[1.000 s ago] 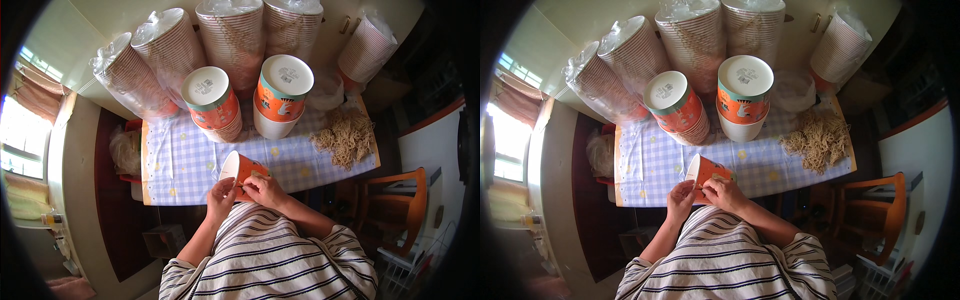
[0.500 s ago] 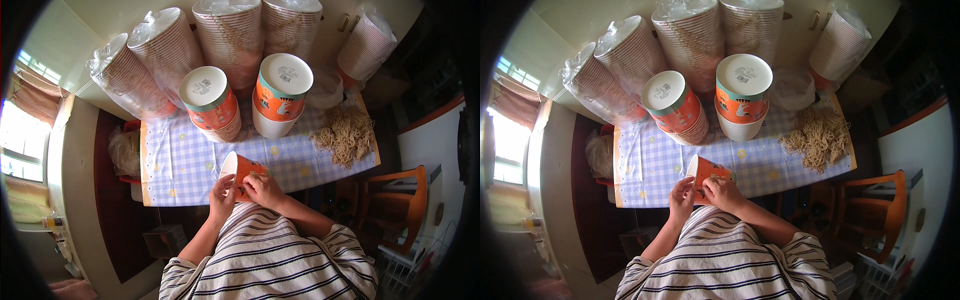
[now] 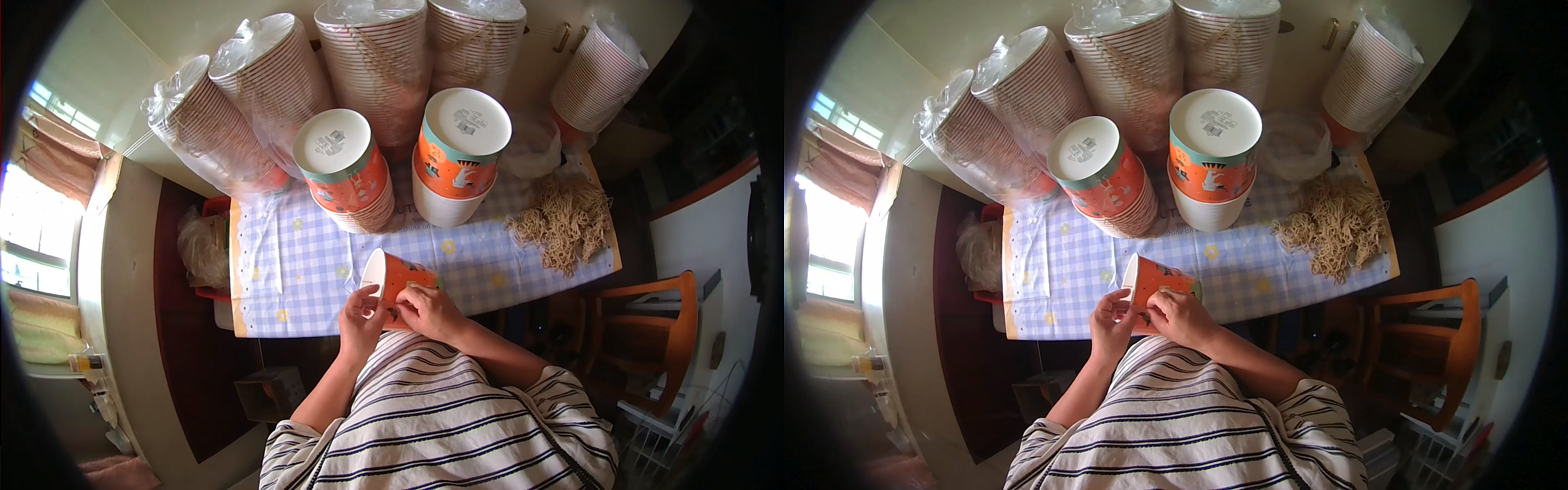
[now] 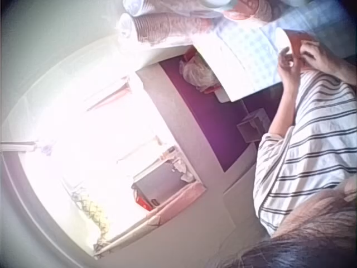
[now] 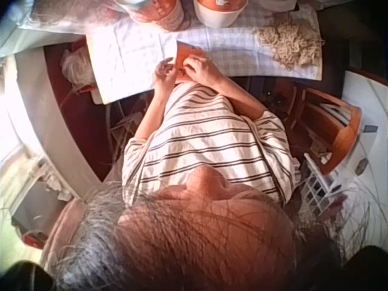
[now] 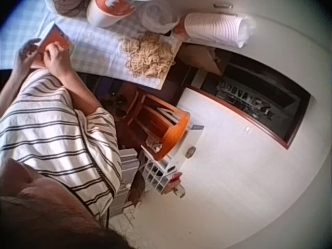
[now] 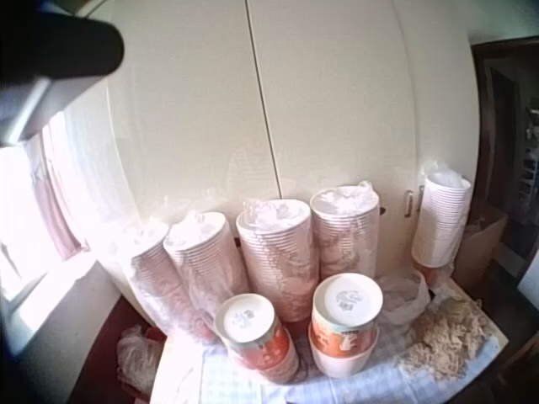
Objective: Portioning dry noodles and placing them into paper buckets.
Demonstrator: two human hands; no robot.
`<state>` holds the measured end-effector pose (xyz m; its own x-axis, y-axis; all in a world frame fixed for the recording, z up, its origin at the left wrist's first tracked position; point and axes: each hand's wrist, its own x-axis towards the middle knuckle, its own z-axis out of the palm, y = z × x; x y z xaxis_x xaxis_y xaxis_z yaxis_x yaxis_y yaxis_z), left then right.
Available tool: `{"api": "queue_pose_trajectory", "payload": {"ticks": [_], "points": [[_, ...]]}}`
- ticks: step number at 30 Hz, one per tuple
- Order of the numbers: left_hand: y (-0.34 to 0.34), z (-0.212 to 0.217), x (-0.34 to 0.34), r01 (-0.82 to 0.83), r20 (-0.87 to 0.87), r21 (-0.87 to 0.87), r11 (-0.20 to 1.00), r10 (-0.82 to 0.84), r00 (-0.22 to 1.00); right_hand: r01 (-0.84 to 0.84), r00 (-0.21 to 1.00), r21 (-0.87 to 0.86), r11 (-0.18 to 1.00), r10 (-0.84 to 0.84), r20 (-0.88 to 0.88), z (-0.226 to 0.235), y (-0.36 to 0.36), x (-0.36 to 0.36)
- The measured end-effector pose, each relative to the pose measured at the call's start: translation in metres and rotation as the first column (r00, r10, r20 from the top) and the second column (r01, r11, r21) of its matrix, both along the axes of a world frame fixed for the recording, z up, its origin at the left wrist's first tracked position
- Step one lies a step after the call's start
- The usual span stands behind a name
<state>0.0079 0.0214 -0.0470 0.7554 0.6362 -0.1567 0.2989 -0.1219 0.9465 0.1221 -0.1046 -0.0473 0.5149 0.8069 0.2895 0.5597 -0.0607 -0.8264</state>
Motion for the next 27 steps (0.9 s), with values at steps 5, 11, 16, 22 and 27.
{"api": "queue_pose_trajectory", "payload": {"ticks": [5, 11, 16, 22, 27], "points": [[0.005, 0.001, 0.001, 0.071, -0.034, -0.076, 0.995, -0.074, 0.997, 0.009, 0.999, -0.005, 1.0, -0.009, 0.035, -0.003, -0.001, 0.0], [0.005, 0.009, 0.003, 0.129, -0.061, -0.069, 0.989, -0.133, 0.989, -0.002, 0.997, 0.0, 1.0, 0.002, 0.082, -0.003, -0.002, 0.0], [0.001, 0.027, 0.009, 0.207, -0.168, 0.176, 0.962, -0.178, 0.97, -0.011, 1.0, -0.011, 1.0, 0.011, 0.003, -0.002, -0.003, -0.003], [0.0, 0.026, 0.007, 0.247, -0.187, 0.295, 0.923, -0.198, 0.962, -0.007, 1.0, 0.02, 1.0, 0.007, 0.017, -0.001, -0.003, -0.003], [-0.001, 0.026, 0.006, 0.246, -0.197, 0.299, 0.922, -0.193, 0.961, -0.006, 1.0, 0.01, 1.0, 0.006, -0.005, -0.005, -0.005, -0.004]]}}
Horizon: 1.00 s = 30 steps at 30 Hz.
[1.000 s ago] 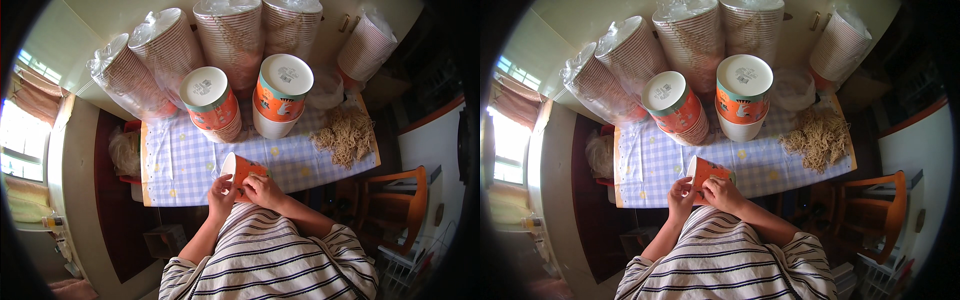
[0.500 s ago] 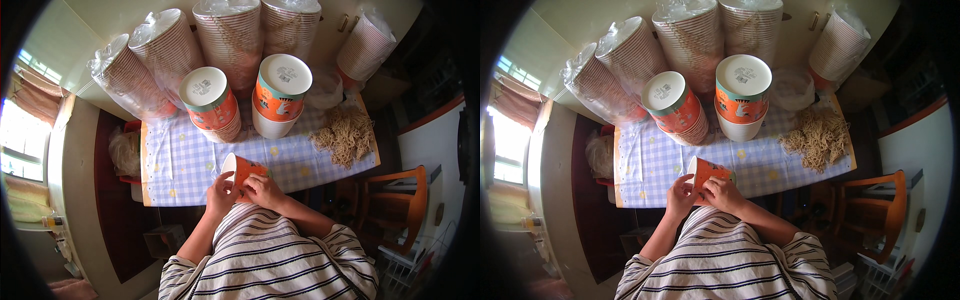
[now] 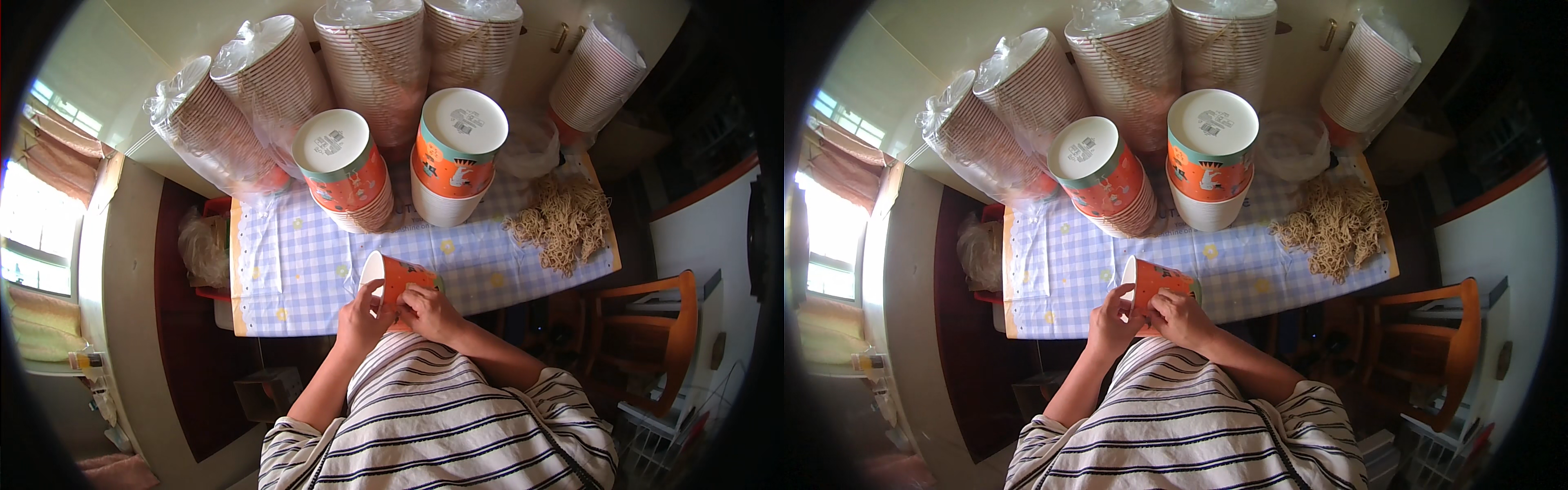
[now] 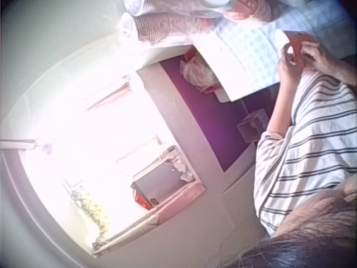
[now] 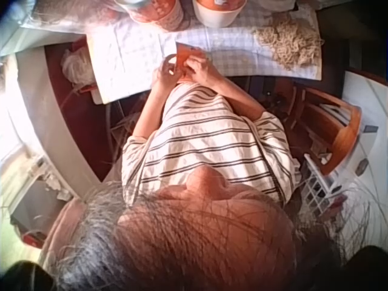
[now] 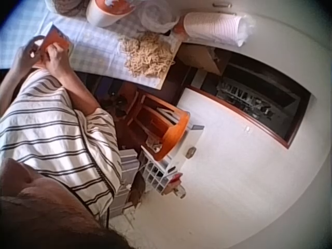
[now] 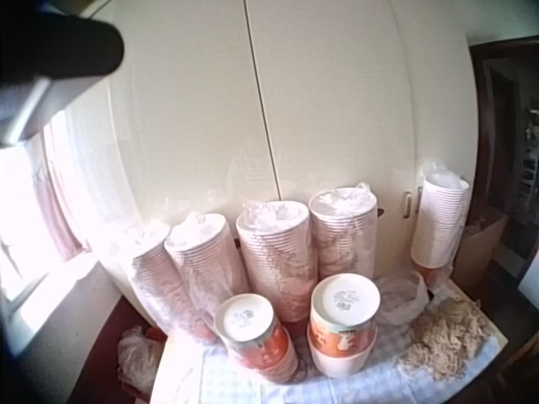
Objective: Portioning dry noodles and placing them into paper buckets.
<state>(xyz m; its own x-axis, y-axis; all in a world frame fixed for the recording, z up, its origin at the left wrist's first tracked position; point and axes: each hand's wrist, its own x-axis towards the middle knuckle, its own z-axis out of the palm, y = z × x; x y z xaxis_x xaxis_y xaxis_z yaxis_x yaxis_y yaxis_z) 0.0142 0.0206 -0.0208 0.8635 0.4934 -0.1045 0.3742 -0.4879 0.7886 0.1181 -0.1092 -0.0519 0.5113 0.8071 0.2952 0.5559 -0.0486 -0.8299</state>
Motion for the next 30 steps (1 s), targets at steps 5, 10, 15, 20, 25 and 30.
{"api": "queue_pose_trajectory", "payload": {"ticks": [5, 10, 15, 20, 25, 30], "points": [[0.0001, 0.0006, -0.0008, -0.014, -0.006, -0.02, 1.0, 0.014, 1.0, -0.003, 1.0, -0.015, 1.0, 0.003, -0.016, 0.0012, -0.0001, 0.0], [0.0011, 0.0026, -0.0013, -0.016, -0.011, -0.057, 0.998, 0.015, 1.0, -0.005, 1.0, -0.023, 1.0, 0.004, -0.023, 0.0011, 0.0002, 0.0006], [0.003, 0.0017, -0.0013, -0.006, 0.002, -0.089, 0.996, 0.006, 1.0, -0.005, 0.999, -0.029, 1.0, 0.004, -0.047, 0.0015, 0.0007, 0.0006], [0.003, -0.0002, -0.0021, -0.003, 0.022, -0.085, 0.996, 0.005, 1.0, -0.009, 0.999, -0.031, 0.999, 0.008, -0.04, 0.0022, 0.0009, 0.0015], [0.0031, 0.0004, -0.0018, -0.003, 0.022, -0.103, 0.995, 0.006, 1.0, -0.002, 1.0, -0.03, 1.0, 0.001, -0.026, 0.0015, 0.0012, 0.0012], [0.0086, 0.0035, 0.0009, -0.012, -0.028, -0.191, 0.982, 0.007, 1.0, 0.002, 0.999, -0.02, 1.0, -0.003, -0.048, 0.0001, 0.0008, 0.0013]]}}
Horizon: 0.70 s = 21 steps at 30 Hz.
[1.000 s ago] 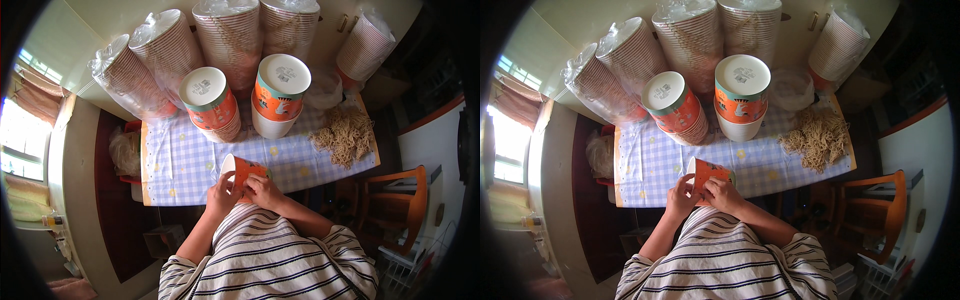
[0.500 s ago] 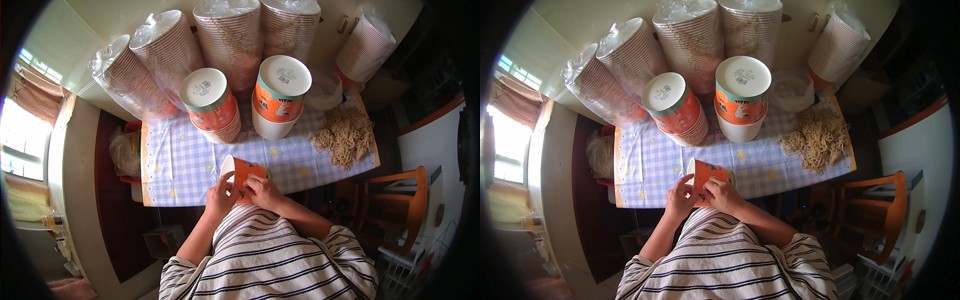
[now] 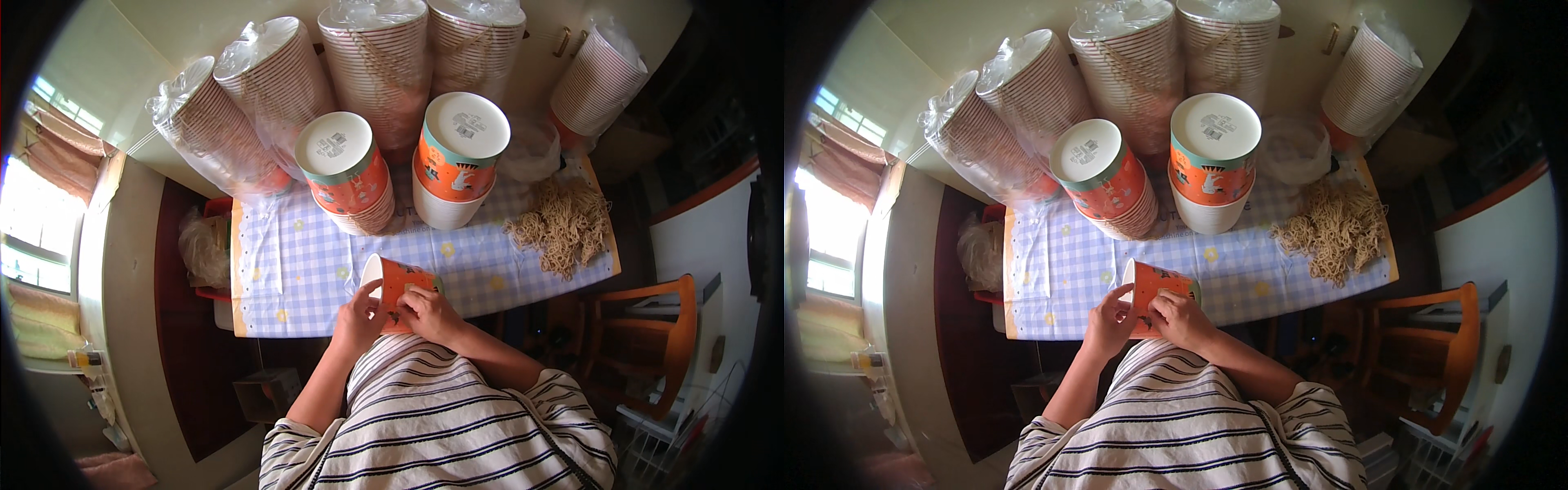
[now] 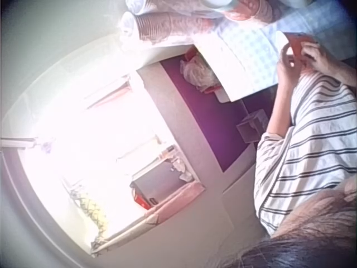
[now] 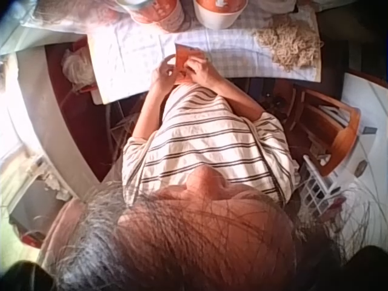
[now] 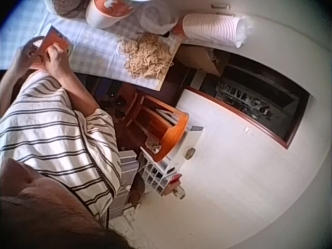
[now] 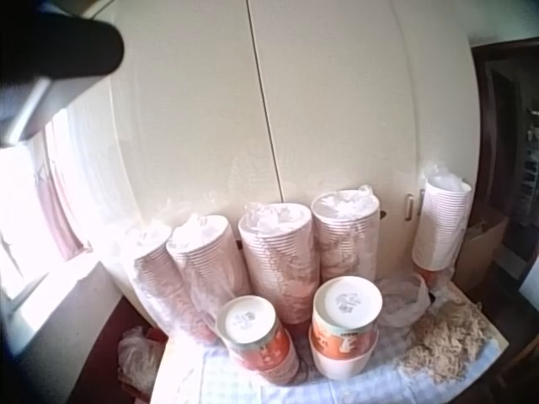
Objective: Portioning dry noodles and placing them into paper buckets.
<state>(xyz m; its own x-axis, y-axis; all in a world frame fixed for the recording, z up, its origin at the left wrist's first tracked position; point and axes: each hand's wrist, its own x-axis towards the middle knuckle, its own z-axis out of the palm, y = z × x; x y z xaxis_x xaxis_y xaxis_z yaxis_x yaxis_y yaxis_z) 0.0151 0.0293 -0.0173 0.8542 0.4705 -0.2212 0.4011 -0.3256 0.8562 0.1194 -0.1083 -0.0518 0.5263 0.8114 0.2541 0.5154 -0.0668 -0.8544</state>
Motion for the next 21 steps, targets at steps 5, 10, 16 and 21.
{"api": "queue_pose_trajectory", "payload": {"ticks": [5, 10, 16, 21], "points": [[0.008, -0.003, -0.007, 0.031, 0.06, -0.053, 0.998, -0.028, 0.998, 0.025, 0.999, 0.01, 1.0, -0.025, -0.021, -0.001, -0.001, -0.002], [0.001, 0.0, -0.001, 0.005, 0.025, -0.017, 1.0, -0.005, 1.0, 0.028, 1.0, 0.0, 1.0, -0.028, -0.004, 0.002, -0.001, -0.002], [-0.003, -0.001, 0.001, -0.016, 0.027, 0.053, 0.998, 0.015, 1.0, 0.006, 0.998, 0.0, 1.0, -0.006, 0.06, 0.002, -0.001, -0.001], [-0.006, 0.004, 0.003, -0.017, 0.016, 0.045, 0.999, 0.017, 1.0, 0.002, 0.999, 0.008, 1.0, -0.003, 0.048, 0.001, -0.002, 0.001]]}}
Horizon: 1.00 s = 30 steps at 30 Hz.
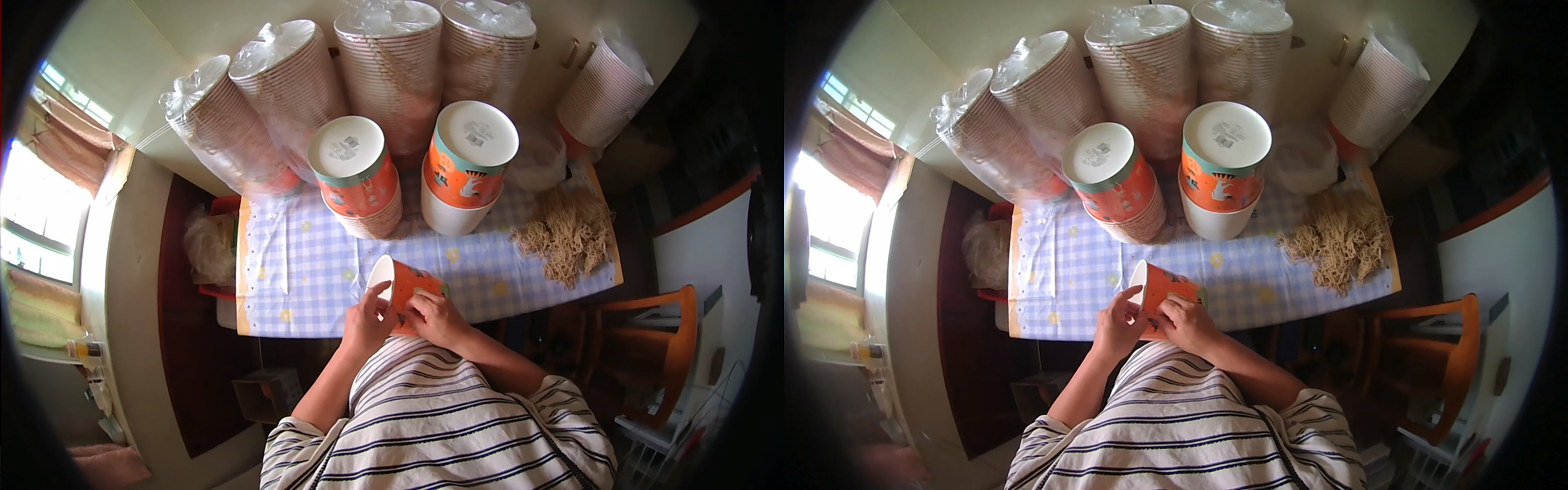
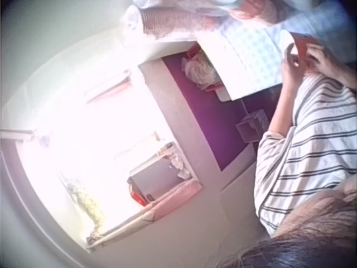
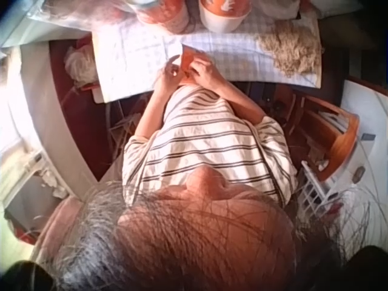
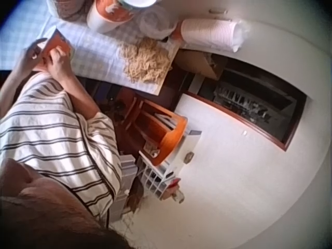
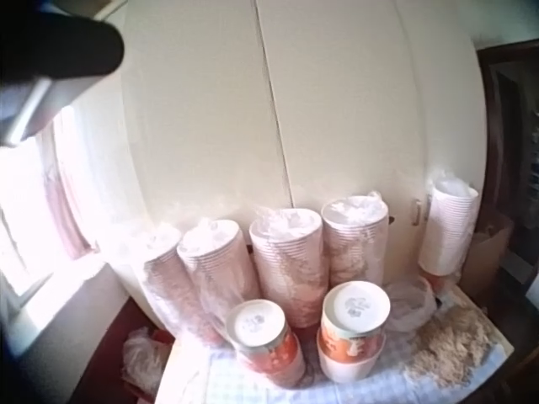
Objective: Portioning dry noodles and placing them into paper buckets.
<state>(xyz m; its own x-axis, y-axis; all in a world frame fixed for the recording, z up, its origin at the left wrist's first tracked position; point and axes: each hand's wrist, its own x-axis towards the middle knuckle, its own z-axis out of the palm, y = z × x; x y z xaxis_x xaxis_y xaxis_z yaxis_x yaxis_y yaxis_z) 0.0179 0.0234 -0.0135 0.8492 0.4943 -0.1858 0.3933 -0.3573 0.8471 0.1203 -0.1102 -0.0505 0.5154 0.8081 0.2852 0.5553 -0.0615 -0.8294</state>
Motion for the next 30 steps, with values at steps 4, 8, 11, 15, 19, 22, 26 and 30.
{"api": "queue_pose_trajectory", "payload": {"ticks": [4, 8, 11, 15, 19, 22, 26, 30], "points": [[0.007, -0.006, -0.002, 0.009, 0.017, -0.103, 0.995, -0.007, 1.0, -0.006, 1.0, 0.027, 1.0, 0.006, 0.007, 0.002, -0.001, 0.0], [0.018, -0.008, 0.01, 0.03, 0.066, -0.168, 0.985, -0.019, 0.998, -0.075, 0.997, 0.025, 0.997, 0.074, 0.031, 0.001, -0.002, 0.0], [0.03, -0.016, 0.031, 0.022, -0.066, -0.13, 0.991, -0.031, 0.997, -0.117, 0.993, 0.053, 0.992, 0.117, -0.005, -0.002, -0.004, -0.003], [0.034, -0.031, 0.034, 0.003, -0.038, -0.243, 0.97, -0.013, 0.999, -0.195, 0.981, -0.031, 0.98, 0.195, -0.005, 0.008, -0.009, 0.0], [0.025, -0.009, 0.011, 0.134, -0.015, 0.008, 0.991, -0.134, 0.991, -0.022, 0.999, 0.054, 0.998, 0.02, 0.029, 0.007, -0.021, 0.02], [0.028, -0.017, -0.011, 0.305, 0.088, 0.294, 0.906, -0.344, 0.935, 0.209, 0.964, 0.02, 0.978, -0.202, -0.174, -0.005, -0.031, 0.039], [0.027, -0.037, -0.03, 0.298, 0.157, 0.536, 0.79, -0.44, 0.884, 0.273, 0.865, -0.076, 0.959, -0.279, -0.417, -0.034, -0.03, 0.054], [0.031, -0.059, -0.043, 0.247, 0.216, 0.624, 0.742, -0.467, 0.857, 0.272, 0.486, -0.112, 0.956, -0.237, -0.841, -0.053, -0.029, 0.063]]}}
